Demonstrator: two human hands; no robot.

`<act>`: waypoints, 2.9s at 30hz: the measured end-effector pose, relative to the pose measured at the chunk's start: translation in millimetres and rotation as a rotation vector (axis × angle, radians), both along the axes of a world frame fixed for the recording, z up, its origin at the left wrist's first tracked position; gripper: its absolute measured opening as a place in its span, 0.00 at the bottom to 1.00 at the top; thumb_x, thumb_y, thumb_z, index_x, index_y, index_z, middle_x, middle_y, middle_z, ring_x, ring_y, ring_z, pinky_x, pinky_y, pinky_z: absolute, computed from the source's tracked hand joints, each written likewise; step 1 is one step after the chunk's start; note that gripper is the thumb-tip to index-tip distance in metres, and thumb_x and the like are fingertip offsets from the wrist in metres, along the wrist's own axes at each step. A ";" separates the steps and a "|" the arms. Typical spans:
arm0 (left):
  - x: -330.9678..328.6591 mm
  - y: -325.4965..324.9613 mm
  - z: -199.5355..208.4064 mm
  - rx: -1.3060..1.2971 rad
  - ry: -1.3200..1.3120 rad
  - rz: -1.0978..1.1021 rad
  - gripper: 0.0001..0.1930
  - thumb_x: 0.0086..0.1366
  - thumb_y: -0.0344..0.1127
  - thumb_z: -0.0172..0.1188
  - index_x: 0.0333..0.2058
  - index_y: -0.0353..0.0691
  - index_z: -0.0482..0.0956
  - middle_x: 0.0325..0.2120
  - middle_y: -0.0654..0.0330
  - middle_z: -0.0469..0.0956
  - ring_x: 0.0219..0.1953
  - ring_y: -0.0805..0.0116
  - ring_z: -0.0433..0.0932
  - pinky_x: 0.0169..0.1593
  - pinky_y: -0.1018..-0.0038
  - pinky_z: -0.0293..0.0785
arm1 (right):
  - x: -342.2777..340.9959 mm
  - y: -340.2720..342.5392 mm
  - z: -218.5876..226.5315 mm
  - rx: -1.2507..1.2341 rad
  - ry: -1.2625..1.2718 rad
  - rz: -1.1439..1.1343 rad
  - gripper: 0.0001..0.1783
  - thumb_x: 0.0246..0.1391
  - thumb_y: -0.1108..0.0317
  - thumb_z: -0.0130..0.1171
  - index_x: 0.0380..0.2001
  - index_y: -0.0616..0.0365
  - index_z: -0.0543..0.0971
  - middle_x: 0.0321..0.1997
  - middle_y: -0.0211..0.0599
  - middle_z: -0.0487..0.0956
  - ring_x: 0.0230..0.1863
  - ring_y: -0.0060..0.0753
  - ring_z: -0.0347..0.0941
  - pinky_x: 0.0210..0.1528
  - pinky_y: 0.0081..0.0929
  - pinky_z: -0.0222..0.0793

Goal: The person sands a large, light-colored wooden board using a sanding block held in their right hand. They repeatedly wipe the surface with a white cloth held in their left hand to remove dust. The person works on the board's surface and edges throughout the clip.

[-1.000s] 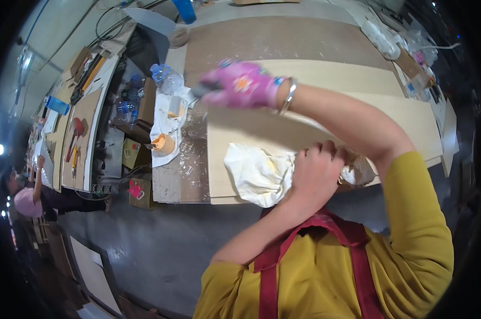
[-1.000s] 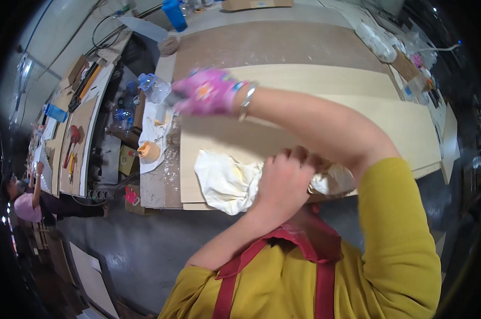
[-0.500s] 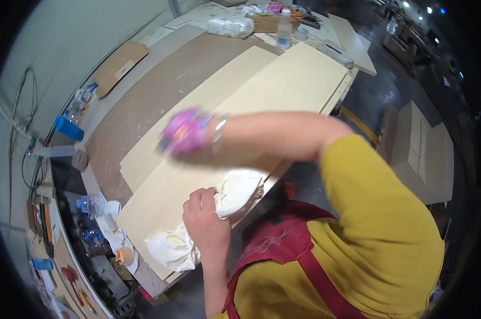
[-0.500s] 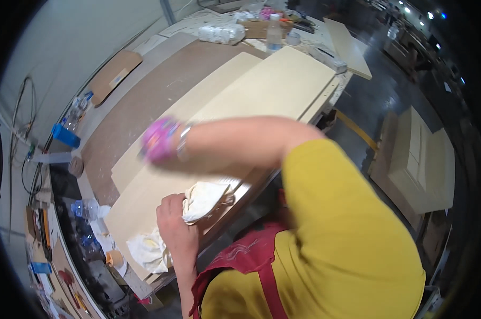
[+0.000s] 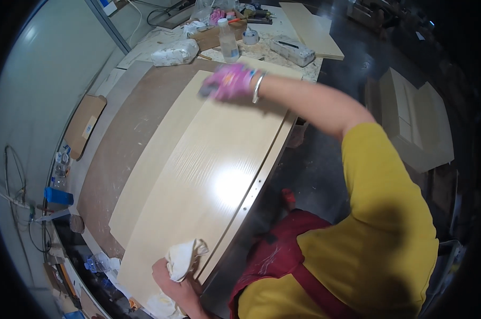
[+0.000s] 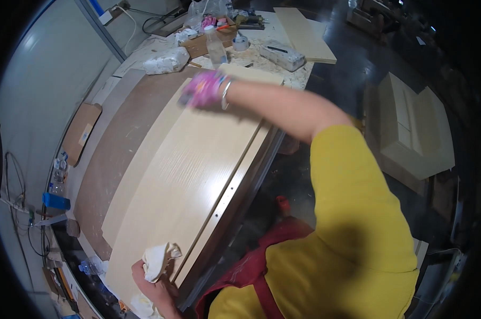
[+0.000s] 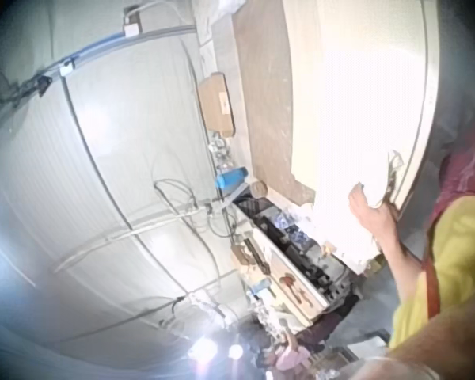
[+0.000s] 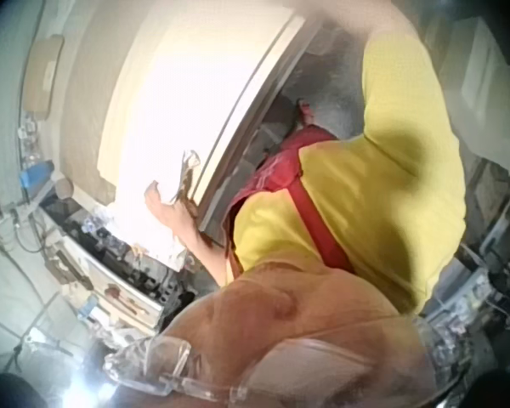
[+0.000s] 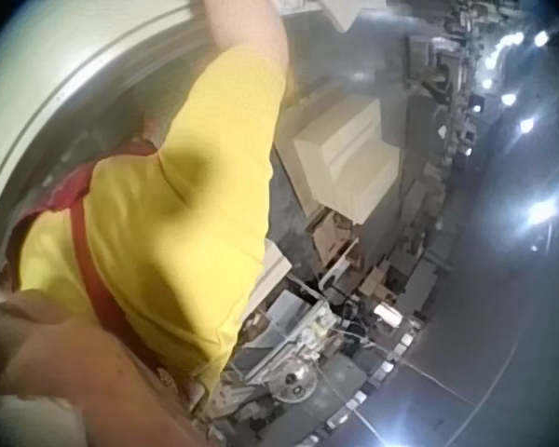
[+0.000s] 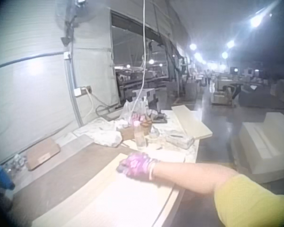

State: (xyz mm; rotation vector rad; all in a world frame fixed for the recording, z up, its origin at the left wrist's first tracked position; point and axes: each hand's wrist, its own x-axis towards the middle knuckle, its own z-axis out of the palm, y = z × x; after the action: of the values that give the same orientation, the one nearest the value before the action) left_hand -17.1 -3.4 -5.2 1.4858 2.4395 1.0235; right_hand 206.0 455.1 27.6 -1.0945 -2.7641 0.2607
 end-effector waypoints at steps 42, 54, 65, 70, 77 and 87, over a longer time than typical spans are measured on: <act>-233.3 -58.0 -14.8 -0.224 0.153 0.805 0.25 0.69 0.52 0.50 0.48 0.32 0.78 0.42 0.40 0.80 0.46 0.40 0.78 0.49 0.56 0.73 | 130.6 -6.3 -89.1 -0.300 0.863 0.124 0.33 0.68 0.54 0.42 0.66 0.68 0.63 0.70 0.47 0.65 0.72 0.38 0.57 0.73 0.31 0.46; 27.3 281.6 2.7 -0.149 0.088 -0.586 0.20 0.64 0.35 0.54 0.55 0.36 0.72 0.48 0.45 0.75 0.49 0.43 0.74 0.53 0.61 0.71 | 111.0 -60.7 -26.2 -1.041 0.865 0.531 0.30 0.57 0.53 0.61 0.59 0.58 0.74 0.61 0.40 0.74 0.61 0.37 0.69 0.65 0.34 0.62; 187.6 524.2 13.4 -0.211 0.171 -1.072 0.14 0.66 0.33 0.52 0.49 0.39 0.76 0.46 0.45 0.78 0.49 0.44 0.76 0.54 0.59 0.71 | 97.6 -92.2 -29.3 -0.888 0.661 0.809 0.30 0.53 0.48 0.62 0.56 0.51 0.77 0.46 0.45 0.80 0.49 0.49 0.77 0.52 0.38 0.70; 263.2 490.0 22.8 -0.154 0.298 -1.468 0.19 0.60 0.35 0.58 0.51 0.40 0.76 0.46 0.47 0.79 0.48 0.47 0.77 0.54 0.59 0.72 | 107.1 -84.4 -21.5 -0.991 0.540 0.777 0.32 0.51 0.47 0.62 0.57 0.50 0.77 0.43 0.46 0.80 0.44 0.48 0.77 0.47 0.40 0.71; 198.7 575.6 -5.3 -0.309 0.271 -1.031 0.20 0.64 0.30 0.48 0.55 0.35 0.72 0.52 0.48 0.76 0.50 0.45 0.77 0.55 0.61 0.71 | 42.3 -86.1 -68.3 -0.754 0.592 0.856 0.33 0.53 0.44 0.65 0.55 0.54 0.78 0.43 0.46 0.83 0.44 0.40 0.80 0.45 0.34 0.74; 21.0 416.6 30.5 -0.683 -0.079 -0.655 0.25 0.65 0.35 0.60 0.60 0.34 0.70 0.56 0.45 0.74 0.55 0.52 0.74 0.60 0.62 0.68 | 44.0 -65.7 -68.7 -0.801 0.664 0.740 0.33 0.53 0.44 0.64 0.55 0.55 0.77 0.44 0.46 0.82 0.45 0.42 0.79 0.47 0.36 0.73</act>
State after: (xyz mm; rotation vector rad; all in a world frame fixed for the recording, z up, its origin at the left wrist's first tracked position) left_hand 3.9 413.3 25.3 1.7077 1.7354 0.0972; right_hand 250.0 389.4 -41.0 0.0640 -2.2884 1.5681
